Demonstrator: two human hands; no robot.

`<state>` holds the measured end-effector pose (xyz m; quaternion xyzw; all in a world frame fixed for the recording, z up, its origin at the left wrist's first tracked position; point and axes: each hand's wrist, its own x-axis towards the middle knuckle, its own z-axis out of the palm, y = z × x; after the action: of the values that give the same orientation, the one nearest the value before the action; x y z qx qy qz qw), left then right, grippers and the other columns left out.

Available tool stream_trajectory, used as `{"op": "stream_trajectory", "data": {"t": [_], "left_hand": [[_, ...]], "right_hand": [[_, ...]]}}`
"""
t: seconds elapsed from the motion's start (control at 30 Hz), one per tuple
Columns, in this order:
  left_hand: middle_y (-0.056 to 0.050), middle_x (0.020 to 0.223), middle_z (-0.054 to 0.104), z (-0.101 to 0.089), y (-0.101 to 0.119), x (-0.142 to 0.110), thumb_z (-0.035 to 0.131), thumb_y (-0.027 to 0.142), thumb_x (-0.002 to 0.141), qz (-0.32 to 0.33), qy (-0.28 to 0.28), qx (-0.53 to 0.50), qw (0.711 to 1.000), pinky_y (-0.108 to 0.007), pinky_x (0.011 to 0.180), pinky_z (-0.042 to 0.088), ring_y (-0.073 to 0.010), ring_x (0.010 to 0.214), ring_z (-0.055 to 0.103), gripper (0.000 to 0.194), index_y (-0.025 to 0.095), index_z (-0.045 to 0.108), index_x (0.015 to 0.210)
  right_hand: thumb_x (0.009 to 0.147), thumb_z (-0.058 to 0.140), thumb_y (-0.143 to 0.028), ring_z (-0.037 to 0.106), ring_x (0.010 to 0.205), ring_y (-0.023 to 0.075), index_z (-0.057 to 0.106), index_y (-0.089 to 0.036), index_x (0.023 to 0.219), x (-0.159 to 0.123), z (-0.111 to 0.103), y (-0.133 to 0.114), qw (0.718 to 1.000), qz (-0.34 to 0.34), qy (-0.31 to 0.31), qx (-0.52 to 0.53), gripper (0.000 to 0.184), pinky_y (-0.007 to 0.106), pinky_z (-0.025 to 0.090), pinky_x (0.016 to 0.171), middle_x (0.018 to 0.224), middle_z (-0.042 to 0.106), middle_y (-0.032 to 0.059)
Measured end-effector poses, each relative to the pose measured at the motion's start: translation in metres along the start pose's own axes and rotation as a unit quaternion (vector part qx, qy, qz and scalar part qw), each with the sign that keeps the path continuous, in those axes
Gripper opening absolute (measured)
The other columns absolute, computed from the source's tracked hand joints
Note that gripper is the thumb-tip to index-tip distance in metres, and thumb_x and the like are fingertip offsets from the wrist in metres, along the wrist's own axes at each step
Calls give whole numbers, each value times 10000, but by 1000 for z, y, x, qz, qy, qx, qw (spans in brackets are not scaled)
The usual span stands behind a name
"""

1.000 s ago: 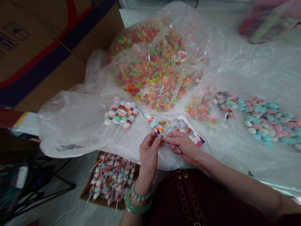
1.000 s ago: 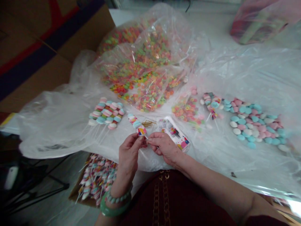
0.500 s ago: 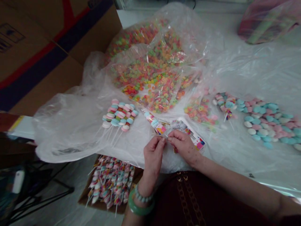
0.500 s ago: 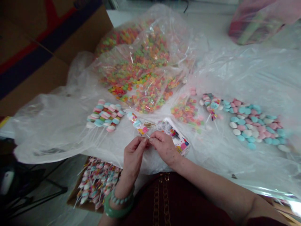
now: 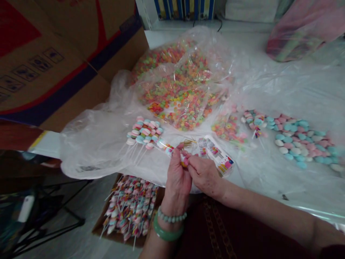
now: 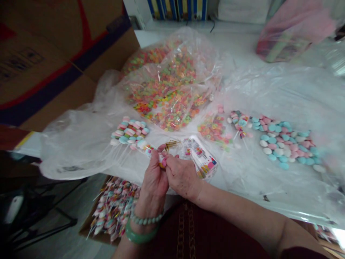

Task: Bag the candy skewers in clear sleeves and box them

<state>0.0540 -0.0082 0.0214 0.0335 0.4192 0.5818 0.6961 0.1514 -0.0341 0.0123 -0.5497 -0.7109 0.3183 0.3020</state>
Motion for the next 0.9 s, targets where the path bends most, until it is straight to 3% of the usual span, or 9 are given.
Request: {"op": "stream_trajectory", "data": {"t": [0.13, 0.27, 0.37, 0.43, 0.6, 0.73, 0.83, 0.9], "left_hand": [[-13, 760, 628, -6, 3, -15, 753, 387, 704, -42, -32, 12, 999, -215, 669, 490, -102, 682, 585, 326, 145, 629, 884], [22, 653, 575, -20, 12, -28, 778, 370, 673, 16, -49, 119, 992, -197, 544, 442, -79, 564, 520, 324, 137, 612, 826], [45, 600, 530, -27, 16, -33, 751, 393, 701, 53, -57, 164, 983, -201, 507, 421, -76, 511, 493, 341, 145, 592, 872], [46, 593, 533, -28, 16, -34, 758, 402, 688, 61, -60, 188, 978, -192, 472, 396, -72, 480, 483, 373, 149, 579, 895], [94, 436, 411, -21, 3, -41, 725, 403, 714, 25, -95, 221, 970, -162, 349, 208, -30, 319, 280, 314, 160, 536, 770], [104, 376, 317, -21, -2, -46, 696, 393, 745, -43, -146, 195, 969, -158, 335, 164, -19, 295, 198, 344, 162, 474, 620], [68, 454, 464, -26, 5, -45, 749, 302, 702, -64, -151, 187, 969, -150, 376, 285, -38, 358, 370, 218, 151, 602, 760], [-17, 718, 647, -30, 11, -42, 789, 274, 658, -77, -141, 166, 973, -198, 545, 457, -100, 601, 579, 330, 163, 653, 937]], "right_hand": [[925, 436, -236, 582, 726, 170, 585, -204, 815, -6, -1, -4, 1000, -4, 6, 20, 189, 263, 385, 678, 784, 643, 40], [930, 424, -256, 575, 744, 176, 591, -191, 832, -21, -7, -2, 999, -30, -9, -12, 205, 278, 386, 696, 810, 639, 56], [882, 464, -199, 576, 766, 172, 588, -202, 884, -31, -11, -1, 999, 4, -15, 29, 124, 278, 395, 720, 816, 630, 30], [846, 483, -172, 573, 728, 166, 583, -217, 985, -33, -12, -2, 996, 39, -11, 75, 176, 273, 399, 703, 749, 606, -2], [803, 463, -134, 545, 646, 157, 463, -220, 1300, -27, -8, -4, 991, 54, 22, 118, 504, 266, 410, 670, 697, 564, -30], [826, 441, -130, 591, 808, 177, 579, -246, 1201, -25, -7, -1, 993, 4, 22, 114, 416, 281, 435, 771, 862, 642, 13], [882, 404, -147, 593, 898, 181, 657, -248, 1055, -26, -10, 2, 994, -57, 11, 91, 323, 278, 433, 807, 968, 651, 39], [895, 417, -150, 599, 854, 177, 670, -237, 1013, -25, -11, 4, 995, -63, 2, 76, 293, 274, 439, 775, 909, 651, 41]]}}
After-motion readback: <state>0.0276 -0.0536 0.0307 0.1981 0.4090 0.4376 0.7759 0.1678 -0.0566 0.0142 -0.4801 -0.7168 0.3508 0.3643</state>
